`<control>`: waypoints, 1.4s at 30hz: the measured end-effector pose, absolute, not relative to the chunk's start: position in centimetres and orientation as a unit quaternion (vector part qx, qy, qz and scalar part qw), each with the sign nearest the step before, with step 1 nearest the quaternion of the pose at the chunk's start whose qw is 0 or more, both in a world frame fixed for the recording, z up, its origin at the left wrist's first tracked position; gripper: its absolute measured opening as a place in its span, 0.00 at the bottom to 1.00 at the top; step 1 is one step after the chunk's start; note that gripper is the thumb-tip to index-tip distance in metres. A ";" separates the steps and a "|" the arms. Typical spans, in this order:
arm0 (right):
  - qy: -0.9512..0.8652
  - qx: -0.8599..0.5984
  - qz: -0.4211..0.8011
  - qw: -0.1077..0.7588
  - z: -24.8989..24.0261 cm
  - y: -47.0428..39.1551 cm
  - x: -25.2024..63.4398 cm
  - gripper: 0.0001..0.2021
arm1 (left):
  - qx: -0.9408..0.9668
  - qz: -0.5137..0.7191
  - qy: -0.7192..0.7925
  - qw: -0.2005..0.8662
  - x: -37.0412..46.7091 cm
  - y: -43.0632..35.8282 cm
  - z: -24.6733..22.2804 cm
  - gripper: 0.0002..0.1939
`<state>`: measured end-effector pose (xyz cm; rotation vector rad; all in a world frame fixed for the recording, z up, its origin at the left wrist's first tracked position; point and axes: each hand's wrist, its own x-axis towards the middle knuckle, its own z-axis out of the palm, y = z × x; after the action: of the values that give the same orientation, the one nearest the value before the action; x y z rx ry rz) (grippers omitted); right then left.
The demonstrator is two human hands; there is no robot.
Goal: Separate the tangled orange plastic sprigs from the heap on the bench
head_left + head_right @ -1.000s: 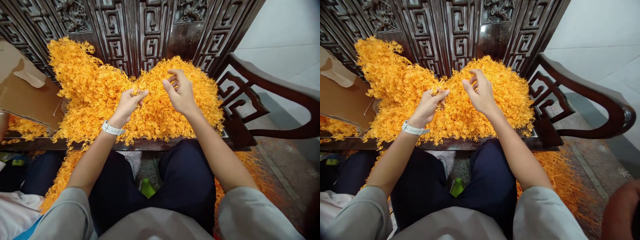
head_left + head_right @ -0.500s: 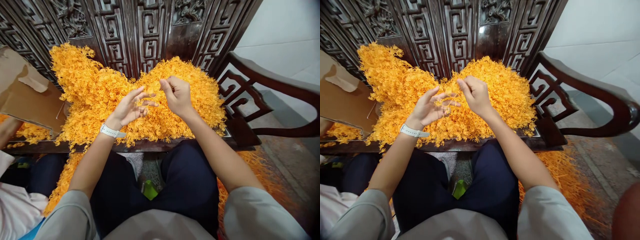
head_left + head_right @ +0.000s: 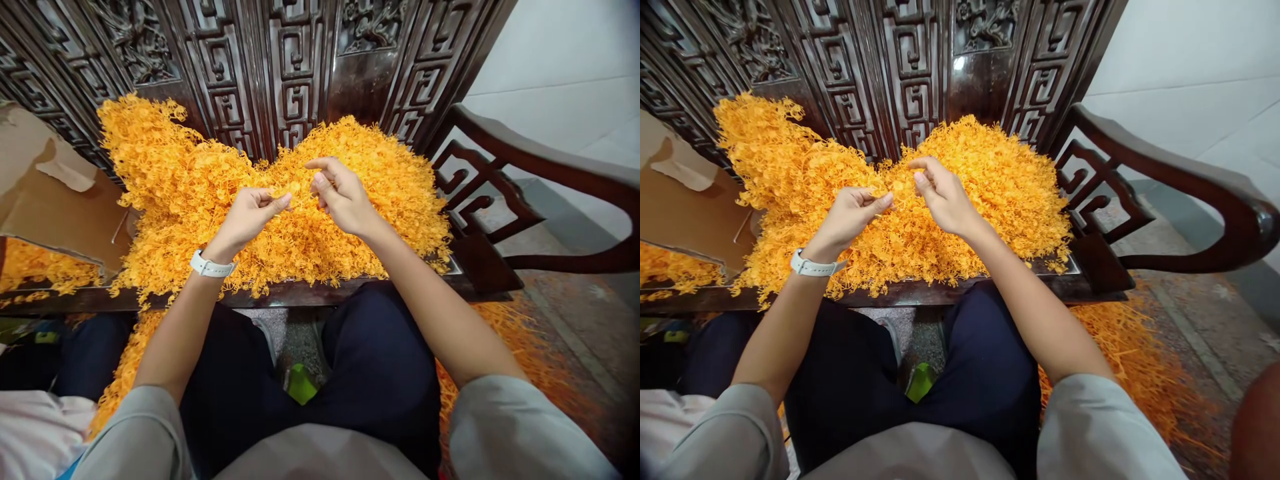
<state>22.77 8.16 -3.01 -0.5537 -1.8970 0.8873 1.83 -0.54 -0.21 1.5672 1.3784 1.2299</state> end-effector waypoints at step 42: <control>-0.815 -0.150 0.433 0.356 -1.9 5.9 21.5 0.34 | 0.709 0.331 0.540 0.309 3.2 -2.2 0.9 0.29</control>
<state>21.48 5.88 -1.89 -0.3863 -2.1046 1.1187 3.16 -2.22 0.88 1.8748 1.4277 0.8749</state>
